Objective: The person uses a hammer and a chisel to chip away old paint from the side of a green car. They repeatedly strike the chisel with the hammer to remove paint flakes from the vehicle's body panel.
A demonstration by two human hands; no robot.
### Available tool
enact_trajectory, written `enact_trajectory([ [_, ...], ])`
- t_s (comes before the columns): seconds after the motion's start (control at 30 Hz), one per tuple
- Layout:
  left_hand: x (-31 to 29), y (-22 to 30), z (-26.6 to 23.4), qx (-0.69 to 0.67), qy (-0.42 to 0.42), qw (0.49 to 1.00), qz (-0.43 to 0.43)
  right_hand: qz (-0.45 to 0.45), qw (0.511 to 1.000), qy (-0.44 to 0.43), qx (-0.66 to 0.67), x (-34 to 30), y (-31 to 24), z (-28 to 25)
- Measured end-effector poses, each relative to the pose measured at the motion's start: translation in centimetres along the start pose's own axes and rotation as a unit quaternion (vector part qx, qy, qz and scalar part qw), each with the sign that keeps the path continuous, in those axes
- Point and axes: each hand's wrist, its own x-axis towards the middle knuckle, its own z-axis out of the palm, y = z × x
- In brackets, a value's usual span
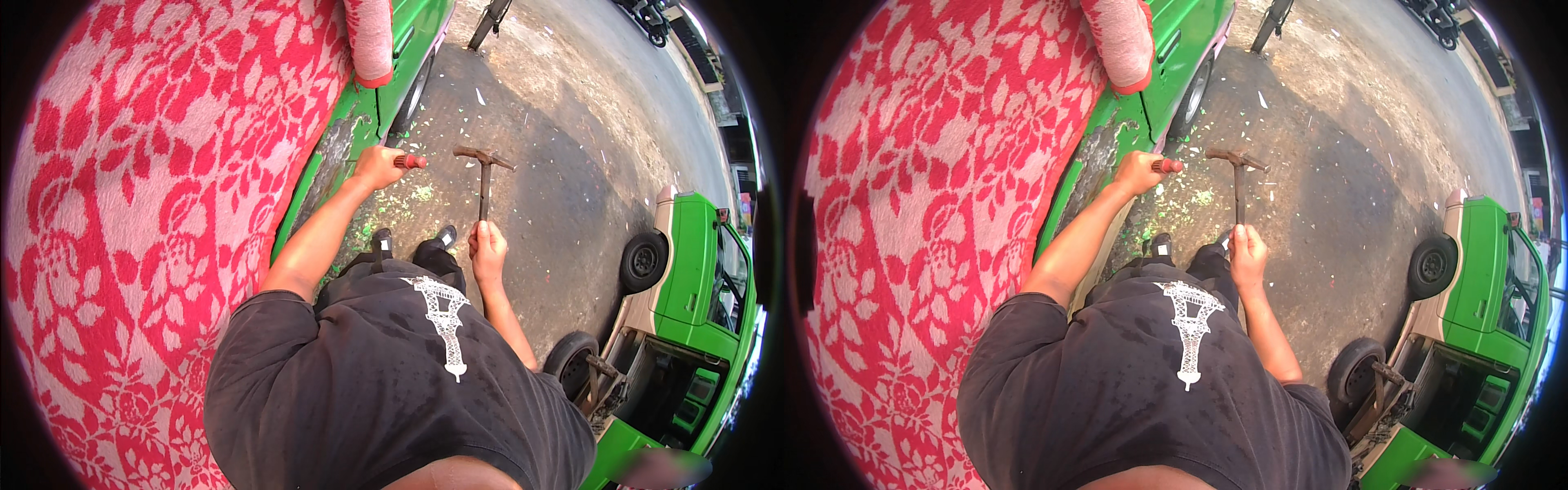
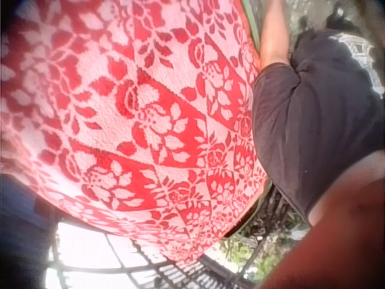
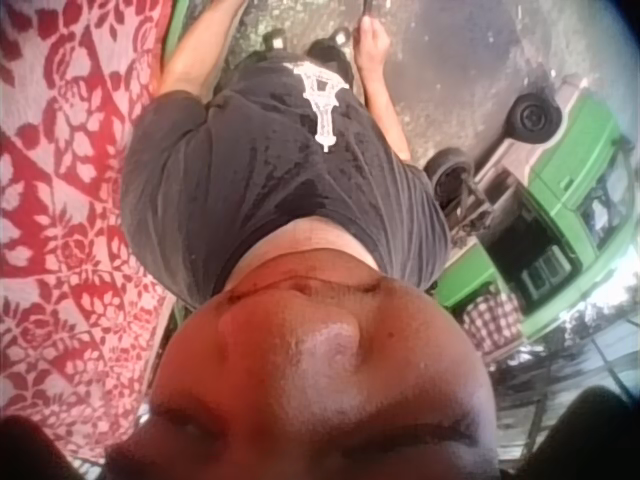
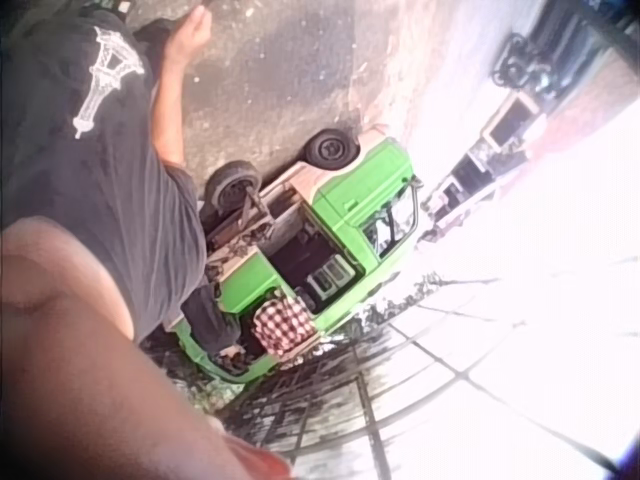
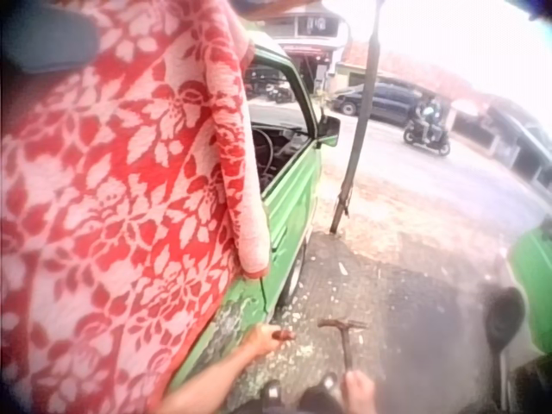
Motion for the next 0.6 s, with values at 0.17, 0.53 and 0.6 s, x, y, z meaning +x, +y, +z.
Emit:
enact_trajectory([
  [0.17,-0.09,0.16,-0.22,0.000,-0.029,1.000,-0.003,0.006,1.000,-0.007,0.009,0.07,0.06,-0.20],
  [0.53,0.25,0.23,-0.11,0.011,-0.041,0.999,-0.004,0.000,1.000,-0.008,-0.005,0.31,0.60,-0.29],
  [0.6,0.25,0.00,0.05,0.003,-0.019,1.000,0.008,-0.046,0.999,0.011,0.025,-0.15,0.95,0.06],
])
